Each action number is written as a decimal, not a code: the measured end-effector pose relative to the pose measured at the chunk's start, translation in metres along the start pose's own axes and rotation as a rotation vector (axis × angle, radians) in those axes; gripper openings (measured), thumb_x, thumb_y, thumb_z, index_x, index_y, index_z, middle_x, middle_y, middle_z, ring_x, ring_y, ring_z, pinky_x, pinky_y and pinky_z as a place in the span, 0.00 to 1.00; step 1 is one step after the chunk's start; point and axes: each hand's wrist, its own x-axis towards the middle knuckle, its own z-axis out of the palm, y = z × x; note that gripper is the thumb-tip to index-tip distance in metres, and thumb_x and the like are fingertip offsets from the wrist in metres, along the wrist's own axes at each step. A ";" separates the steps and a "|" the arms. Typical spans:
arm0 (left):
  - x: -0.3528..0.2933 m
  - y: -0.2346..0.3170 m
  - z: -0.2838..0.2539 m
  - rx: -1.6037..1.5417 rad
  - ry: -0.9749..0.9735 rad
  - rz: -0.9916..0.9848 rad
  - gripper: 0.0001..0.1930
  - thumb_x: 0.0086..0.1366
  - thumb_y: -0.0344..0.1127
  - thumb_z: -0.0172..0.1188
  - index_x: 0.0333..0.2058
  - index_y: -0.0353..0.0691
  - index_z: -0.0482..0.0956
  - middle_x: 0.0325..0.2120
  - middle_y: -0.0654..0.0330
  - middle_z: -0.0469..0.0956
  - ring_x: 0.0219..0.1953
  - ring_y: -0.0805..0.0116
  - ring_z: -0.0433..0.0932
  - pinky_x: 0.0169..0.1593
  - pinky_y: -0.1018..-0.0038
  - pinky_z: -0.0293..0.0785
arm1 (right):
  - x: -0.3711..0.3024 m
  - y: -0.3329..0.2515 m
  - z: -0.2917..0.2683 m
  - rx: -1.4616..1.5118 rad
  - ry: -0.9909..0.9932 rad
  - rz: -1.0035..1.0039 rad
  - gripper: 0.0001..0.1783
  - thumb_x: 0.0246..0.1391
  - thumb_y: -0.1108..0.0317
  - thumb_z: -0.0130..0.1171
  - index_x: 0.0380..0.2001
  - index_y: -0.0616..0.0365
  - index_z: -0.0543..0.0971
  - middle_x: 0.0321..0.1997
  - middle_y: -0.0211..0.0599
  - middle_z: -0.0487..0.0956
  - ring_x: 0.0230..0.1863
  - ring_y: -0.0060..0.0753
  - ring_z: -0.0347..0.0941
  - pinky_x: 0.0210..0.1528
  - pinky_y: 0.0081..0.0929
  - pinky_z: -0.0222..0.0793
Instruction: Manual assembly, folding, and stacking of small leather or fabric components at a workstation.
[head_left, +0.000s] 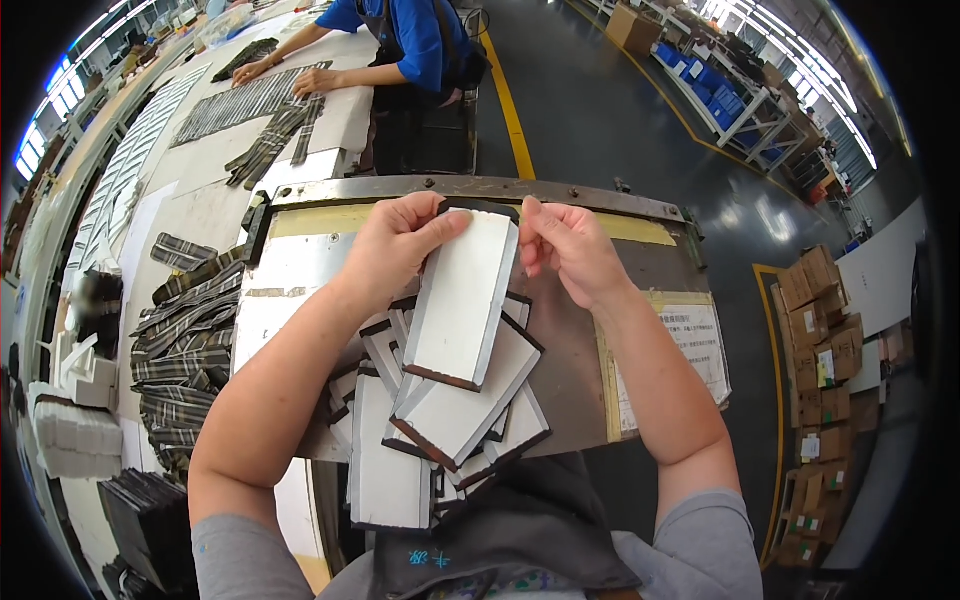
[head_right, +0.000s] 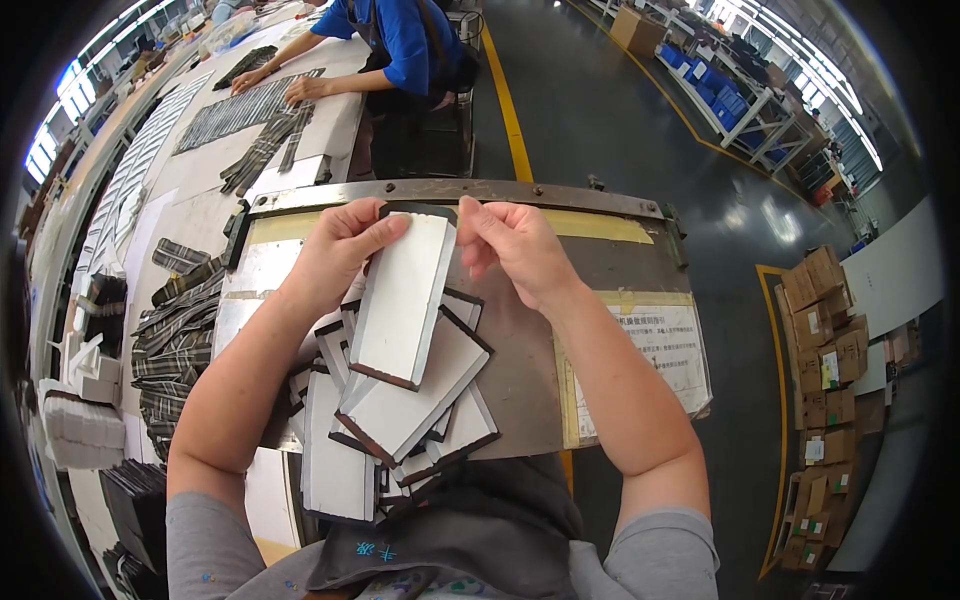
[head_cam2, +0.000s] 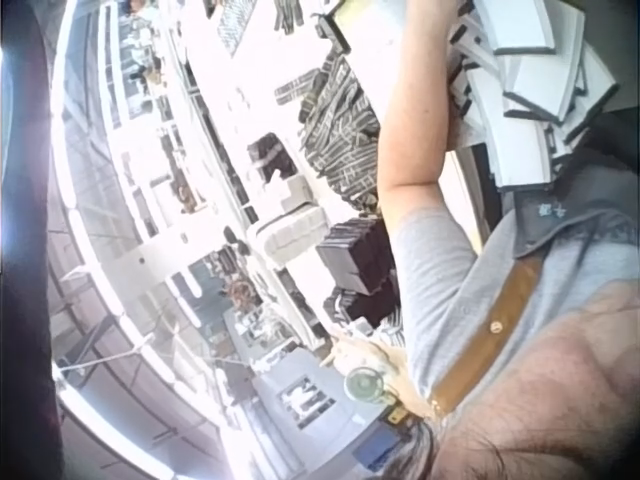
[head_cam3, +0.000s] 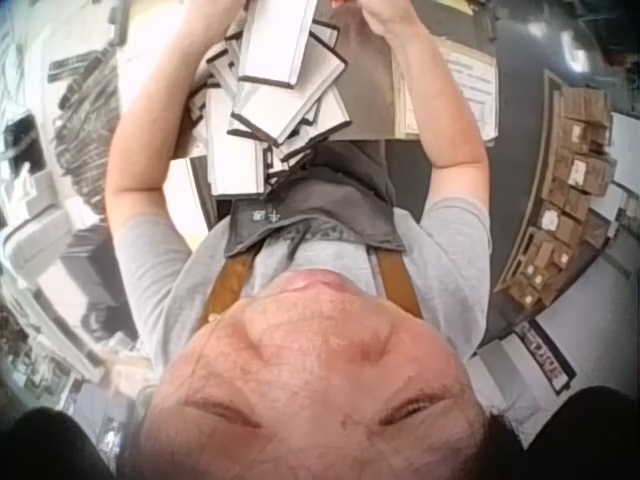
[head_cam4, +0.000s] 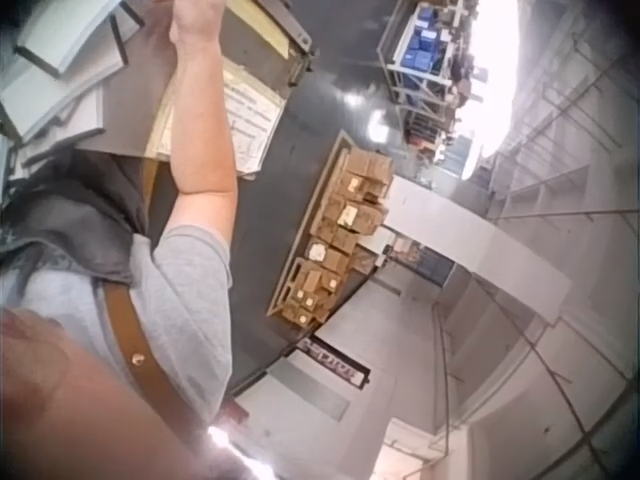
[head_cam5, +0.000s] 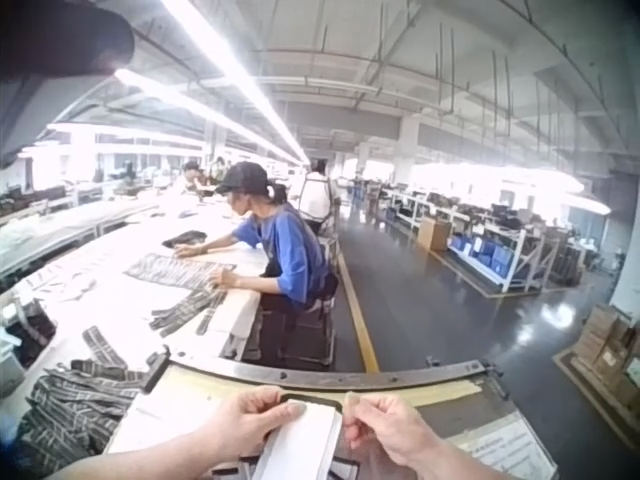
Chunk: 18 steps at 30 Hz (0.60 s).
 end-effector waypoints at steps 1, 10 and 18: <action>0.001 0.000 -0.002 0.001 0.001 0.000 0.09 0.71 0.38 0.63 0.38 0.38 0.83 0.32 0.69 0.82 0.32 0.85 0.75 0.38 0.82 0.72 | 0.001 0.002 -0.001 0.011 0.030 -0.036 0.19 0.66 0.53 0.62 0.30 0.59 0.83 0.23 0.27 0.80 0.24 0.17 0.74 0.29 0.17 0.72; -0.001 0.006 0.000 -0.191 0.004 -0.069 0.09 0.73 0.38 0.60 0.41 0.39 0.81 0.31 0.68 0.82 0.33 0.82 0.79 0.40 0.81 0.76 | -0.006 -0.003 0.012 -0.099 0.118 -0.247 0.04 0.62 0.73 0.63 0.39 0.59 0.82 0.38 0.33 0.83 0.34 0.20 0.77 0.39 0.21 0.75; 0.004 -0.006 -0.003 -0.028 0.003 -0.126 0.10 0.76 0.34 0.53 0.46 0.35 0.79 0.38 0.61 0.82 0.34 0.79 0.79 0.41 0.80 0.76 | 0.000 0.007 0.022 -1.060 0.094 -0.903 0.20 0.47 0.83 0.62 0.45 0.53 0.86 0.54 0.45 0.82 0.54 0.46 0.79 0.58 0.36 0.74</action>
